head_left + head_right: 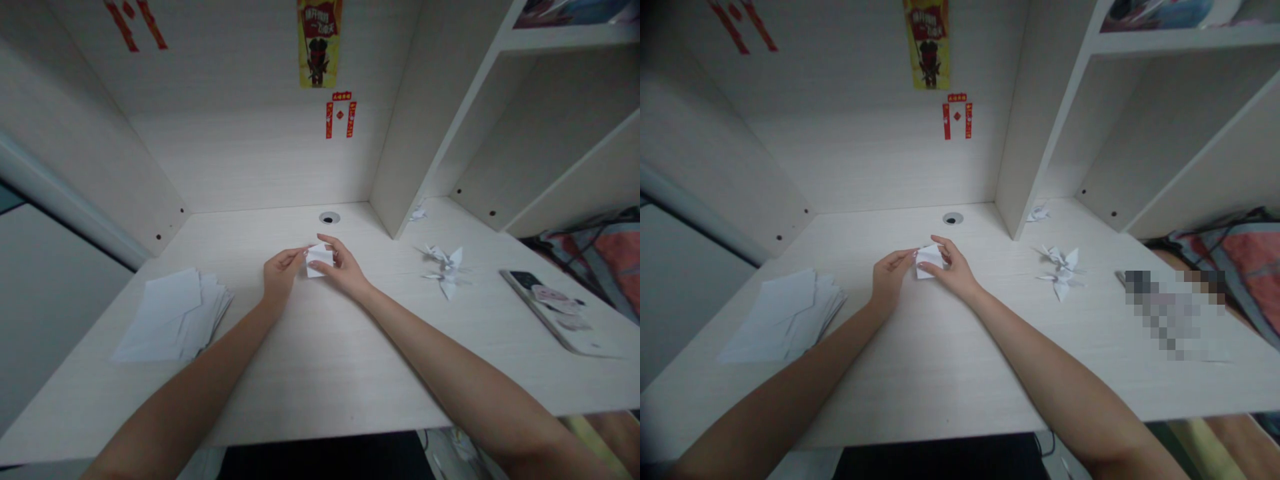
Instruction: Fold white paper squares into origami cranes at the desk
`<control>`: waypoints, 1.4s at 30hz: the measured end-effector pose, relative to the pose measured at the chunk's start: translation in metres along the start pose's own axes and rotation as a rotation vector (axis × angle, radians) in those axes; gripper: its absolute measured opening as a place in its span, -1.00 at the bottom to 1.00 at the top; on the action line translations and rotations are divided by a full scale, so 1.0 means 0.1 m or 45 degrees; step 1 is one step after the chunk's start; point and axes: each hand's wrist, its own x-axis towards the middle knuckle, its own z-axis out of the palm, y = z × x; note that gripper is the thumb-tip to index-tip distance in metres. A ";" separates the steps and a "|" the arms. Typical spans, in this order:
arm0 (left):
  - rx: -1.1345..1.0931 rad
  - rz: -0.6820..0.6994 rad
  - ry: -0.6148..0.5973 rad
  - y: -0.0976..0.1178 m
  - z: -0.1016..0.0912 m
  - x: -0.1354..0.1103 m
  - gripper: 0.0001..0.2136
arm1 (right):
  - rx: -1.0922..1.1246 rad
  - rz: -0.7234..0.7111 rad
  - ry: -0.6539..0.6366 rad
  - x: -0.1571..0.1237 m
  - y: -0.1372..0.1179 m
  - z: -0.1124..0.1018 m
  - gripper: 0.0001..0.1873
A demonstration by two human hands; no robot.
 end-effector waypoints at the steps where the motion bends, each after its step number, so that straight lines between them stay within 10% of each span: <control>1: -0.014 -0.006 0.016 -0.01 0.00 0.01 -0.79 | 0.050 0.033 -0.020 0.00 0.00 0.01 -0.34; 10: -0.034 -0.056 0.040 -0.10 -0.03 0.05 -0.73 | 0.241 0.082 0.098 0.05 0.06 0.00 -0.46; 32: 0.301 -0.119 -0.468 -0.13 -0.02 -0.02 -0.70 | 0.290 0.092 0.127 0.06 0.05 -0.03 -0.41; 42: 0.125 -0.230 -0.357 -0.17 -0.03 0.03 -0.64 | 0.249 0.180 0.120 0.04 0.02 -0.01 -0.50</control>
